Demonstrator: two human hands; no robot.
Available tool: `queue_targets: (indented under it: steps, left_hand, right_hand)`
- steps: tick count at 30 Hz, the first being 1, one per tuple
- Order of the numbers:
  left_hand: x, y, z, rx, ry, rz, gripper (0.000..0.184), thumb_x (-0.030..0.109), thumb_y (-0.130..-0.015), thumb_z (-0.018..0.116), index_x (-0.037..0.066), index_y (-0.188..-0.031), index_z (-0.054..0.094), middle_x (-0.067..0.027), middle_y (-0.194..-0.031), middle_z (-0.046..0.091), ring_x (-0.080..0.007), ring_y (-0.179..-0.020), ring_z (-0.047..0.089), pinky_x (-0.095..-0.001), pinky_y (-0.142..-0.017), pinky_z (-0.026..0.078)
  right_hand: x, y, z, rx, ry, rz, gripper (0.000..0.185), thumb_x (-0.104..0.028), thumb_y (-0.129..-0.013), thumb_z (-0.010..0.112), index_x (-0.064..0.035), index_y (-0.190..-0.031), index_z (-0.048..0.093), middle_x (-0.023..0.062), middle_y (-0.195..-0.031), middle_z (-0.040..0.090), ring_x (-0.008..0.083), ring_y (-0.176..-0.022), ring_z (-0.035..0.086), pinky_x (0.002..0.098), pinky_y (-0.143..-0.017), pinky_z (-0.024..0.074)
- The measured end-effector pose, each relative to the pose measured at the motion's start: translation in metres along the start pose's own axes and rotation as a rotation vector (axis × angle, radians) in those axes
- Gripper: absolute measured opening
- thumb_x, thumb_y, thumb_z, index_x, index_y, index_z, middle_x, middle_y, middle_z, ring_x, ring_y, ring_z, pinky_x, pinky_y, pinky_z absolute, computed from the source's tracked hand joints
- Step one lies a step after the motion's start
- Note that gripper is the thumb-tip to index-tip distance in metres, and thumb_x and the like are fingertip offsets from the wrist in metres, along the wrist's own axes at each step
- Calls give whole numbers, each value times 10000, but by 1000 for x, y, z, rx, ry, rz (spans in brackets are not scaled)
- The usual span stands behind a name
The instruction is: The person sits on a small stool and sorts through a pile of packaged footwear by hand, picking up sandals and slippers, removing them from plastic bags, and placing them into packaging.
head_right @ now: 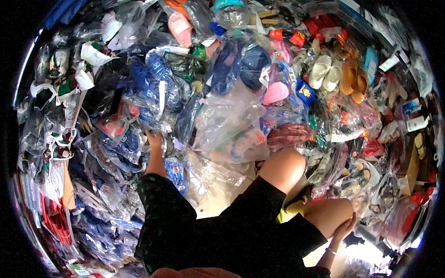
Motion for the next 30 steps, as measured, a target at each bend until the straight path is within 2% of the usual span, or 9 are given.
queue_targets:
  steps: [5, 7, 9, 15, 20, 23, 25, 27, 30]
  left_hand:
    - [-41, 89, 60, -229, 133, 92, 761, 116, -776, 626, -21, -1373, 175, -210, -1420, 215, -307, -1317, 224, -379, -1066, 199]
    - [-8, 141, 85, -403, 183, 4, 721, 113, -795, 618, -22, -1367, 200, -201, -1418, 227, -293, -1300, 262, -370, -1053, 222]
    - [64, 201, 100, -583, 194, 146, 674, 129, -816, 608, -27, -1355, 235, -192, -1401, 272, -278, -1296, 274, -359, -1052, 209]
    - [240, 330, 138, -965, 316, 328, 577, 234, -868, 529, -29, -1325, 294, -204, -1373, 307, -306, -1285, 280, -382, -1058, 188]
    - [325, 350, 156, -829, -4, 800, 495, 250, -805, 598, 7, -1217, 470, -216, -1256, 442, -374, -1182, 385, -427, -1002, 282]
    - [328, 347, 171, -839, -88, 778, 434, 244, -776, 622, 13, -1134, 539, -207, -1200, 489, -382, -1133, 422, -437, -967, 319]
    - [332, 350, 178, -817, -62, 797, 407, 235, -768, 627, 10, -1099, 553, -200, -1188, 497, -376, -1115, 436, -437, -959, 327]
    - [333, 353, 188, -799, -122, 850, 413, 242, -762, 631, 12, -1096, 553, -193, -1179, 504, -374, -1098, 445, -441, -950, 335]
    - [337, 353, 205, -810, -156, 848, 407, 264, -761, 626, 13, -1075, 559, -192, -1171, 507, -378, -1086, 449, -449, -939, 347]
  right_hand:
    - [-31, -3, 27, -50, 36, -38, 421, -295, -939, 383, 7, -1228, 435, 173, -1191, 498, 244, -1085, 470, 356, -952, 353]
    - [-28, -3, 31, -7, -247, 104, 389, -250, -937, 403, 5, -1230, 434, 169, -1203, 494, 239, -1108, 463, 352, -958, 352]
    - [-65, -9, 42, -85, 163, -52, 311, -131, -916, 413, 25, -1178, 474, 149, -1187, 514, 237, -1092, 480, 344, -946, 367]
    - [-124, -57, 72, -261, 345, -283, 297, -98, -791, 546, -29, -1080, 546, 176, -1096, 545, 350, -1000, 513, 395, -877, 402]
    - [-125, -131, 131, -456, 254, -358, 377, -196, -824, 565, -56, -1167, 499, 168, -1081, 548, 347, -1013, 513, 374, -856, 425]
    - [-93, -194, 177, -467, 166, -327, 407, -208, -835, 562, -29, -1191, 476, 178, -1100, 552, 326, -1005, 534, 363, -855, 428]
    - [-60, -243, 199, -400, -218, 33, 455, -236, -835, 575, 12, -1199, 460, 183, -1114, 555, 274, -976, 558, 347, -833, 437]
    - [-18, -309, 219, -137, -175, -109, 513, -262, -821, 598, 37, -1207, 443, 178, -1118, 556, 230, -953, 558, 320, -810, 445]
    - [-38, -350, 215, 39, -396, 200, 631, -264, -791, 640, 42, -1267, 360, 176, -1158, 521, 231, -1011, 524, 311, -860, 420]
Point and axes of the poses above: each hand's wrist, its own y-axis away from the middle knuckle, its own z-axis out of the palm, x = y × z, the point moved 7 cm from there along -y, towards the middle knuckle
